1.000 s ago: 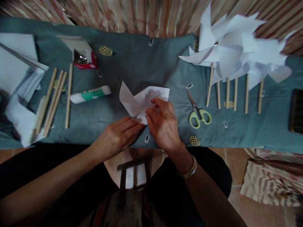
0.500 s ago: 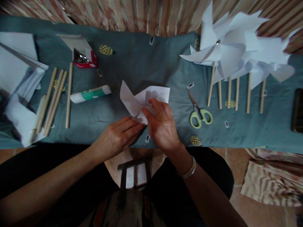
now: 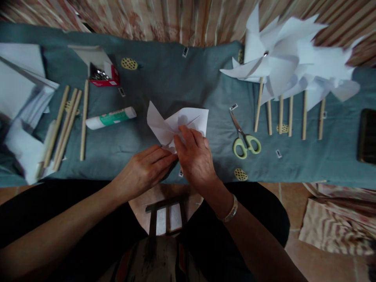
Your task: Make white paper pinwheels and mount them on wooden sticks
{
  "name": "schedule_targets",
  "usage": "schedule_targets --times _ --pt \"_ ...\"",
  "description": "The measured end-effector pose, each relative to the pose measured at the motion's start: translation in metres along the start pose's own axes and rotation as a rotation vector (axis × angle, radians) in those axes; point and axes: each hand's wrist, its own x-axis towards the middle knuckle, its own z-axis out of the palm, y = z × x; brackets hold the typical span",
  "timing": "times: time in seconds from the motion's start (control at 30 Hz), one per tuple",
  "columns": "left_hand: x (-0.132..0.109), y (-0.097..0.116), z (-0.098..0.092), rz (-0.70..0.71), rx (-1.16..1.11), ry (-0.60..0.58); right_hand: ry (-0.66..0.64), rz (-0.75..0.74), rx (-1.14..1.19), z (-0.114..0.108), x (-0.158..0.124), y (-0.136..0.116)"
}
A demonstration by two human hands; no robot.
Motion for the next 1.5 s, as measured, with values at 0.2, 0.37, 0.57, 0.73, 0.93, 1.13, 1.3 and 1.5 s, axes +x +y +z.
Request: schedule_targets --times 0.2,0.37,0.57,0.73,0.93,1.13,1.3,1.5 --pt "-0.001 0.0 0.0 -0.006 -0.012 -0.004 0.059 -0.016 -0.035 0.0 -0.001 0.003" --pt "-0.001 0.0 0.0 -0.004 -0.02 0.007 0.054 -0.006 -0.021 0.0 -0.002 0.003" --pt "0.0 0.0 0.0 -0.014 -0.021 -0.005 0.059 -0.042 -0.071 0.001 -0.002 0.005" --pt "0.001 0.0 -0.001 -0.008 -0.005 0.001 0.016 -0.091 -0.182 0.002 -0.001 0.004" --pt "-0.001 0.0 0.001 0.001 0.002 0.01 0.052 -0.106 -0.177 -0.003 0.0 0.004" --pt "-0.001 -0.001 0.001 -0.005 -0.012 -0.007 0.161 -0.007 -0.028 -0.024 0.007 0.02" --pt "0.0 0.0 -0.001 -0.014 -0.009 -0.018 0.152 0.064 0.025 -0.034 0.026 0.051" --pt "0.0 0.0 0.0 0.0 -0.024 0.004 0.106 0.055 0.1 -0.032 0.047 0.063"
